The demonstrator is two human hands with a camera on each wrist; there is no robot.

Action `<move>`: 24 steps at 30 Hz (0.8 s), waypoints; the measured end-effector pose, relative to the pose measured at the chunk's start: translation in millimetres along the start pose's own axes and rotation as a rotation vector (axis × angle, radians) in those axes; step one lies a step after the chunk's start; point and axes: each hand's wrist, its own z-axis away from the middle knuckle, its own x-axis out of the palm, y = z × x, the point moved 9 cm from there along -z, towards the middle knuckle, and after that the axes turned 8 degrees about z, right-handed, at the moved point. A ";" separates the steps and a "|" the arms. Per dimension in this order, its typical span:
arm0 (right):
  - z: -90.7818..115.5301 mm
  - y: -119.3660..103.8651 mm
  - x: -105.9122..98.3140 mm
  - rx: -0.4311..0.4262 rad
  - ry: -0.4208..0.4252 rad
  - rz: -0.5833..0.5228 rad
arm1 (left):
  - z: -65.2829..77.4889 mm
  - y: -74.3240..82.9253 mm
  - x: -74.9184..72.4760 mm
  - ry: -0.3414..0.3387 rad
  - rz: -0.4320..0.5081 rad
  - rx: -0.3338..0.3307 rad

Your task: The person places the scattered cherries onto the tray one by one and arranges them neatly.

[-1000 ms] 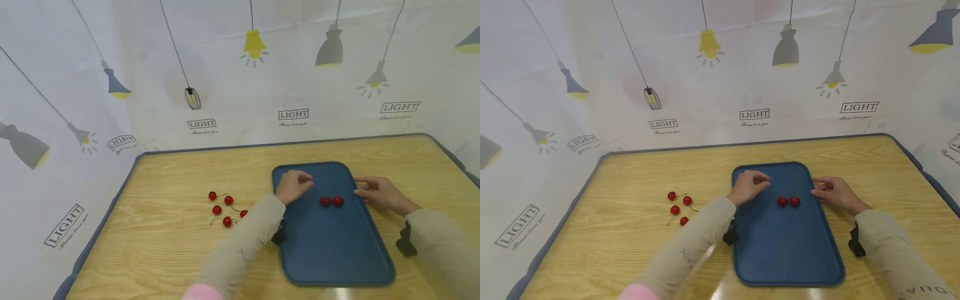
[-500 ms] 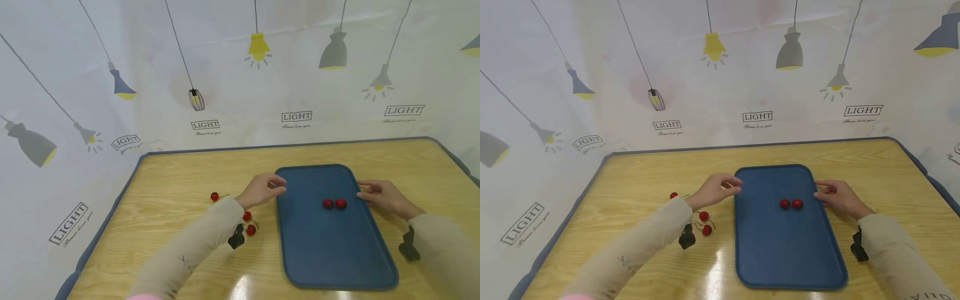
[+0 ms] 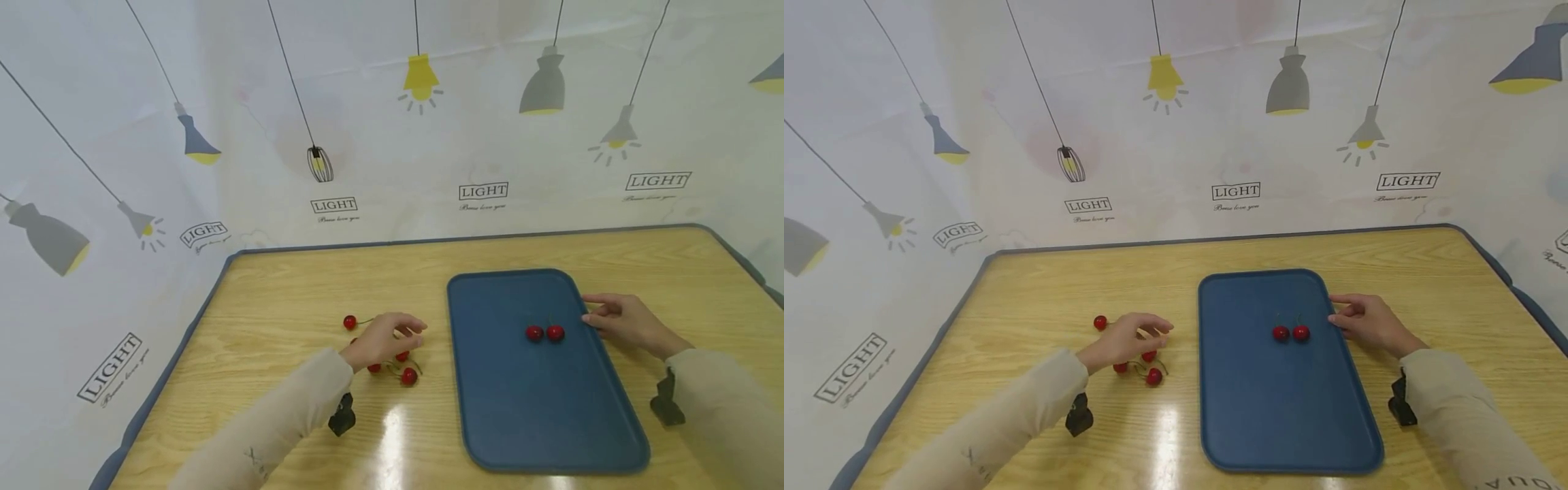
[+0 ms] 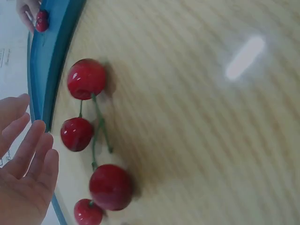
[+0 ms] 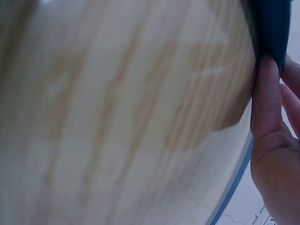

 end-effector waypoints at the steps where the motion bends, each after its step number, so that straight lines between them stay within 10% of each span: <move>1: 0.2 -0.3 0.3 -0.001 -0.001 -0.004 | 1.6 -2.0 1.6 -0.003 0.003 -0.014; 24: 1.1 -3.5 -0.2 0.030 0.006 0.037 | 8.8 -17.7 18.0 -0.040 -0.068 0.071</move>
